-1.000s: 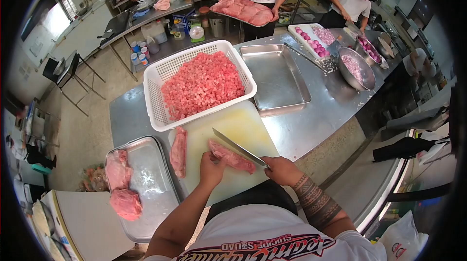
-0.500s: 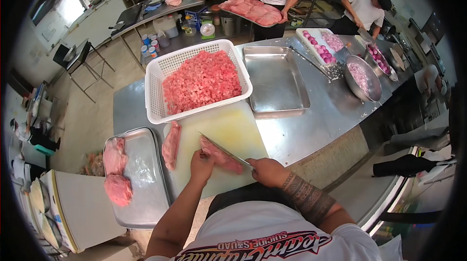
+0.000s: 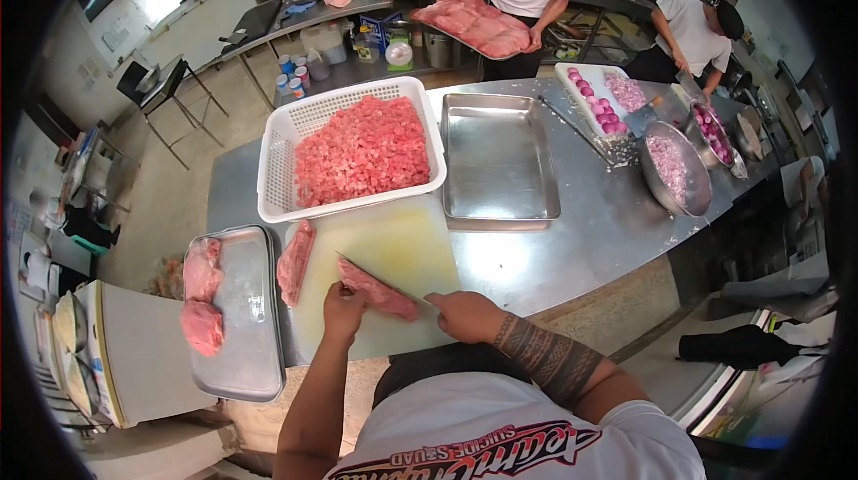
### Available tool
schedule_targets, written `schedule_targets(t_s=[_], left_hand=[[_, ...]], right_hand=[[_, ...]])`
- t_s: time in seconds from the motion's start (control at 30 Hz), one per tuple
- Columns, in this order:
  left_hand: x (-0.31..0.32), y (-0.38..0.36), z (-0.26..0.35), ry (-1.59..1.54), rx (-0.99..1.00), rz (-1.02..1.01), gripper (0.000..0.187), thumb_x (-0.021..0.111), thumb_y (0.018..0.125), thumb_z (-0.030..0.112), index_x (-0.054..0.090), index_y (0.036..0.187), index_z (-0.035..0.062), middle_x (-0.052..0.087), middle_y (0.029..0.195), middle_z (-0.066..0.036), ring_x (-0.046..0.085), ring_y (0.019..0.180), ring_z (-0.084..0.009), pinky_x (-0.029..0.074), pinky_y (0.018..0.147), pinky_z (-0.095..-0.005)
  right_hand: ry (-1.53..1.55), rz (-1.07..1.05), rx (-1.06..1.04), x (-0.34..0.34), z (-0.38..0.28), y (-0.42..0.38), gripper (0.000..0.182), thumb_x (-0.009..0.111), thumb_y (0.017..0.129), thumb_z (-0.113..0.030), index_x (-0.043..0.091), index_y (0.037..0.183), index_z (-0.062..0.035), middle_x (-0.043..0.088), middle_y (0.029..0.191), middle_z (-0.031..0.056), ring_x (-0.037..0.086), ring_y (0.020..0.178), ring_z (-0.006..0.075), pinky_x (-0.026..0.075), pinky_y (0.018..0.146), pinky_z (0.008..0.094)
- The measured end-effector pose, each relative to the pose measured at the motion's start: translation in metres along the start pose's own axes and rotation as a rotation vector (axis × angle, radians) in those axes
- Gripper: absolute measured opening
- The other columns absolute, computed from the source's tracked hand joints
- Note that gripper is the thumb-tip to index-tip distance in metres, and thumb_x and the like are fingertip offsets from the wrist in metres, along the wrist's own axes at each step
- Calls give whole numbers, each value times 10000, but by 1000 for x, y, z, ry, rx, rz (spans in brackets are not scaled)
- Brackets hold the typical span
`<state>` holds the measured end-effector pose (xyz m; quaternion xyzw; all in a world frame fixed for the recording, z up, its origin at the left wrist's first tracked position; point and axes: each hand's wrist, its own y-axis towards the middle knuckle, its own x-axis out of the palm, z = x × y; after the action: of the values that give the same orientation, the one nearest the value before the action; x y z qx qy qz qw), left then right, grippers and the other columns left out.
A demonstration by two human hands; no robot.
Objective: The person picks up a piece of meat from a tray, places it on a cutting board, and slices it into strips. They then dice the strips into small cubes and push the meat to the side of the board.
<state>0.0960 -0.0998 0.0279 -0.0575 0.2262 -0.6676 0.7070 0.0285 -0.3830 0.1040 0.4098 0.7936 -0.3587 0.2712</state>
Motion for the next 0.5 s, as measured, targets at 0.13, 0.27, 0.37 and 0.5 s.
schedule_targets(t_s=[0.13,0.27,0.37,0.5], left_hand=[[2,3,-9,6,27,35,341,779,925,155,635,1146,-61,670,990,-93,673,751,-163,553,635,-298],[4,-1,-7,-6,42,49,361,773,938,160,642,1187,-67,671,991,-93,674,753,-165,564,650,-298],[2,-3,-3,32,34,33,393,767,941,151,634,1238,-69,672,1012,-96,678,773,-168,570,658,-296],[0,0,-7,-10,20,24,421,768,938,146,620,1266,-71,671,1040,-107,682,793,-173,569,655,-296]], right_hand=[[15,-5,8,-3,4,-8,406,560,950,-156,574,1328,-10,729,990,256,713,949,444,547,841,565],[-2,-25,14,-5,12,-18,370,556,957,-162,571,1293,-8,728,971,250,711,927,448,546,830,571],[12,-13,18,-1,13,-22,345,559,964,-169,563,1271,-12,726,971,253,709,925,453,545,829,574],[15,-13,20,1,10,-22,347,562,974,-178,544,1278,-10,720,964,258,706,922,459,544,831,573]])
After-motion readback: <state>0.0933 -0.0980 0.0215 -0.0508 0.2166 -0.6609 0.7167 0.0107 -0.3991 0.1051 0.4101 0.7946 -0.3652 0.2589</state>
